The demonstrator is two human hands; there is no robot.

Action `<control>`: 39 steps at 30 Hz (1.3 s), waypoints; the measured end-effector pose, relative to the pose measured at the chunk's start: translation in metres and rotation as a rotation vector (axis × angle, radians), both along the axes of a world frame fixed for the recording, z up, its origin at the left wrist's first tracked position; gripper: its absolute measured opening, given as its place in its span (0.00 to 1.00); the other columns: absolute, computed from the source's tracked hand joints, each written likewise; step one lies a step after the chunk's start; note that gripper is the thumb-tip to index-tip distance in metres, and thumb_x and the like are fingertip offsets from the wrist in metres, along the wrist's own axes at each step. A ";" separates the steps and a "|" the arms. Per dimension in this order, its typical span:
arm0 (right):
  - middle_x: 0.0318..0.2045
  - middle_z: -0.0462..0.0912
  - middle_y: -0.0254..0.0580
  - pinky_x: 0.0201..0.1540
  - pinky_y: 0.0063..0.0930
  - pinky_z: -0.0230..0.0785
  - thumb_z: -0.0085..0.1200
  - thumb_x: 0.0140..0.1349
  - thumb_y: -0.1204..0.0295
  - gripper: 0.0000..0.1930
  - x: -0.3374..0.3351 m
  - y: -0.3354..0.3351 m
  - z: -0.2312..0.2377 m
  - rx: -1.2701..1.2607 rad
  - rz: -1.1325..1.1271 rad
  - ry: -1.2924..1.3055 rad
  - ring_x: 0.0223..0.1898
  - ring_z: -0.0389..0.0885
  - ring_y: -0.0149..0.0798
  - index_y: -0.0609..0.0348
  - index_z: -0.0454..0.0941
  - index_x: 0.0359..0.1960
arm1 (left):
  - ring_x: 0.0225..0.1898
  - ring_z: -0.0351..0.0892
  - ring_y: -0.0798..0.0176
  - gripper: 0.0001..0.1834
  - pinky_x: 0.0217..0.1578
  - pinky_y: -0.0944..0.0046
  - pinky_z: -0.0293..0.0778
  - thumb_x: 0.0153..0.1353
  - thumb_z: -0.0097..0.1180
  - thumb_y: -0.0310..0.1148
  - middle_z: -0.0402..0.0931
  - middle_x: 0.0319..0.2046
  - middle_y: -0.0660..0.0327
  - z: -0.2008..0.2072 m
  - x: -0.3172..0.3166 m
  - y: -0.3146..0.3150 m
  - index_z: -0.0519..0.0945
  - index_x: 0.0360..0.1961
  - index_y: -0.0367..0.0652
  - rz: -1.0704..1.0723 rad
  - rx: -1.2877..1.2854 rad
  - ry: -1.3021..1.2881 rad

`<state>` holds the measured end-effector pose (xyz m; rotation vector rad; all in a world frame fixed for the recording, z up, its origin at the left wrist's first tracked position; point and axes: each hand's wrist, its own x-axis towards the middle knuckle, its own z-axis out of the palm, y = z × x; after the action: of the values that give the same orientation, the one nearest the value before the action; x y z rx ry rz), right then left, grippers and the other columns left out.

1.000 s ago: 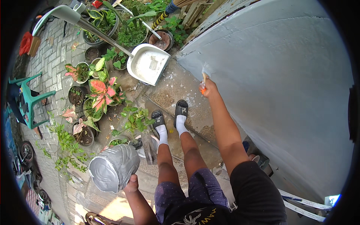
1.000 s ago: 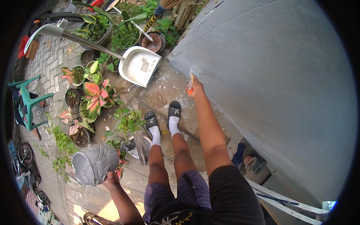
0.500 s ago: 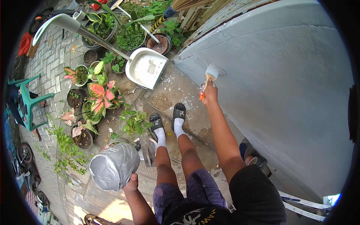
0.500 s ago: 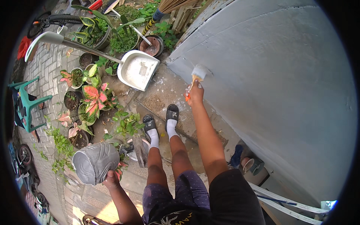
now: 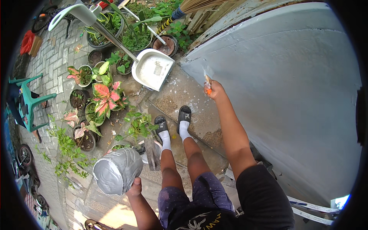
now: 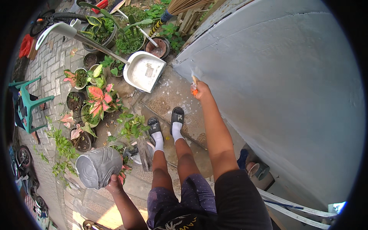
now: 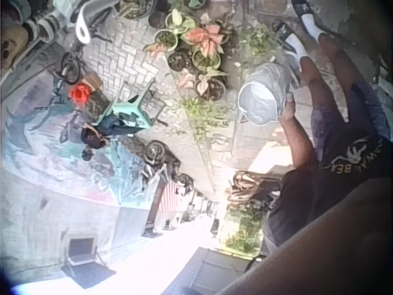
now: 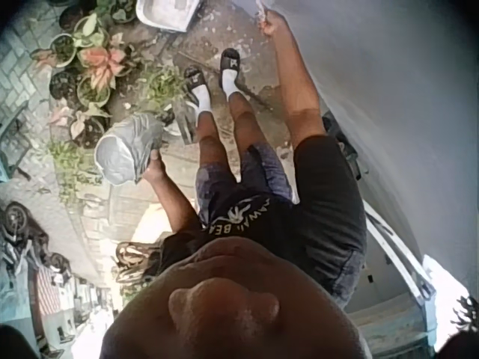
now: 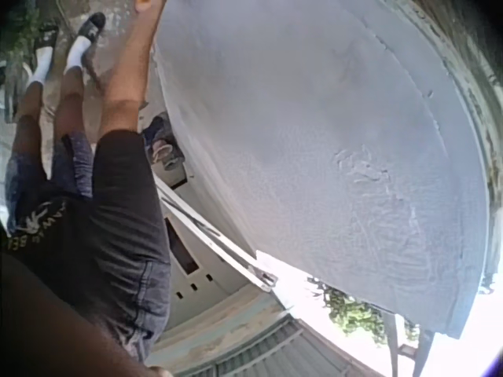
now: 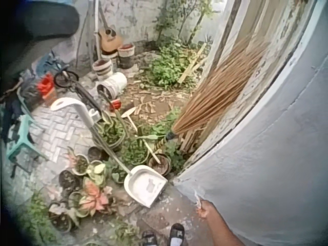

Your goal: The person paints a concrete wall and pillar with white paint using a brush.

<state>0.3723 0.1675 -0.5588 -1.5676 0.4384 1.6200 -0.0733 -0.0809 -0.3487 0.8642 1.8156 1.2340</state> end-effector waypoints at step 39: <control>0.22 0.69 0.34 0.14 0.21 0.53 0.42 0.72 0.61 0.11 0.060 -0.098 0.113 0.140 -0.132 -0.144 0.13 0.60 0.27 0.55 0.71 0.41 | 0.38 0.80 0.57 0.59 0.17 0.64 0.78 0.40 0.75 0.57 0.73 0.50 0.50 0.035 0.013 0.011 0.56 0.66 0.36 -0.186 -0.014 0.063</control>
<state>0.4325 0.0696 -0.4459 -1.5058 0.3371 1.3977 -0.0602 -0.0695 -0.3136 1.0500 1.7468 1.0858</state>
